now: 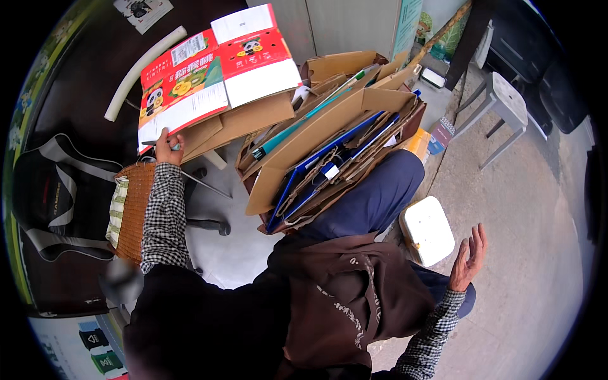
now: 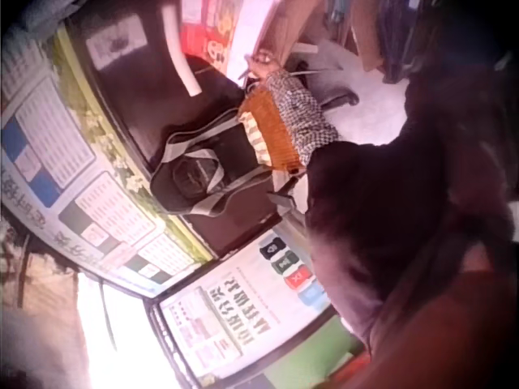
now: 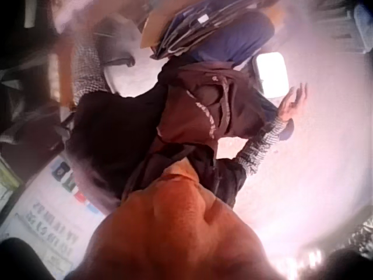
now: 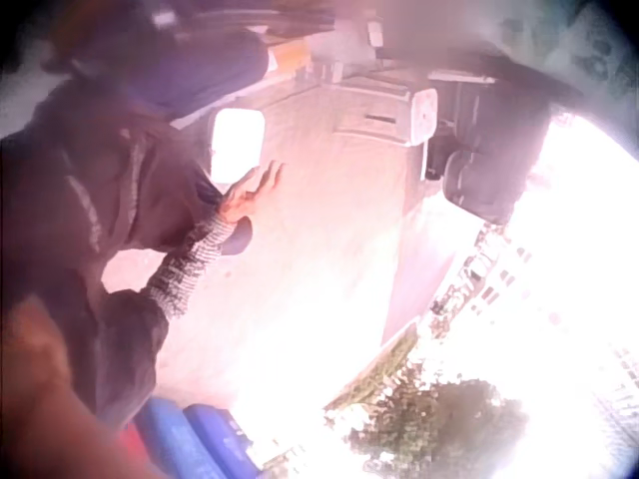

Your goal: The person uses a utility knife to cut open and flatten various cardboard boxes. They slice through tape and seams, fold the boxes flat, and stack them on a growing pile to the left.

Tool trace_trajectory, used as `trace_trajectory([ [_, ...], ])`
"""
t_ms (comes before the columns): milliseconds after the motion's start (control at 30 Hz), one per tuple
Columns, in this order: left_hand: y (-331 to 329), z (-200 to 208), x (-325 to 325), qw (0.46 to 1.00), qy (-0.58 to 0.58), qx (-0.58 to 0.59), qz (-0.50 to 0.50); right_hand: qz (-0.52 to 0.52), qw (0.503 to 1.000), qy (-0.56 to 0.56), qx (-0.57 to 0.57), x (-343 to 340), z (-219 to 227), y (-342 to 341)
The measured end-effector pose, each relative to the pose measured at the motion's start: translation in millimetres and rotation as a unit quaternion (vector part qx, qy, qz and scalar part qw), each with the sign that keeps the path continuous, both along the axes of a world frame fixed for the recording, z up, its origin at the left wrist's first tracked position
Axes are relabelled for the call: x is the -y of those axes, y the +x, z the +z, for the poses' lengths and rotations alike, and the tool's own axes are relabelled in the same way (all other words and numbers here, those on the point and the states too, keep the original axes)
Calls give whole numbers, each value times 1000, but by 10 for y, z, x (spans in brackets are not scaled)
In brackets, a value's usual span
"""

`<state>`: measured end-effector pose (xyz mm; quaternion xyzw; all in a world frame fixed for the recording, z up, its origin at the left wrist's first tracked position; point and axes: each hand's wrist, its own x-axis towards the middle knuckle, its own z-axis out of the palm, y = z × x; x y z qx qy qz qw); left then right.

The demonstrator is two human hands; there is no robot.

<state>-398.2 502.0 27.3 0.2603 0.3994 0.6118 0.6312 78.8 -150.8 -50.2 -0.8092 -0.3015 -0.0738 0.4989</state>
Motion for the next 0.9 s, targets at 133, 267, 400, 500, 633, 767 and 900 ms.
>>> trace_trajectory([
  [133, -515, -388, -61, 976, -55, -212, 17, -12, 1000, -17, 22, 91, -59, 149],
  [267, -362, -226, -225, 971, -10, -232, -62, -42, 998, 42, 3, 250, -130, 216],
  [400, -219, -282, -274, 974, -21, -222, -33, -75, 994, 74, -39, 380, -323, 180],
  [500, -120, -305, -102, 970, -37, -239, 6, -91, 990, 64, -85, 441, -525, 171],
  [633, -18, -264, 238, 976, -24, -213, -31, -81, 993, 14, -87, 544, -639, 210],
  [767, 575, -34, 688, 983, -17, -181, 8, -66, 992, 6, -104, 700, -950, 265],
  [900, 580, -311, 552, 995, -45, -94, -1, -42, 989, -17, -144, 619, -937, 193],
])
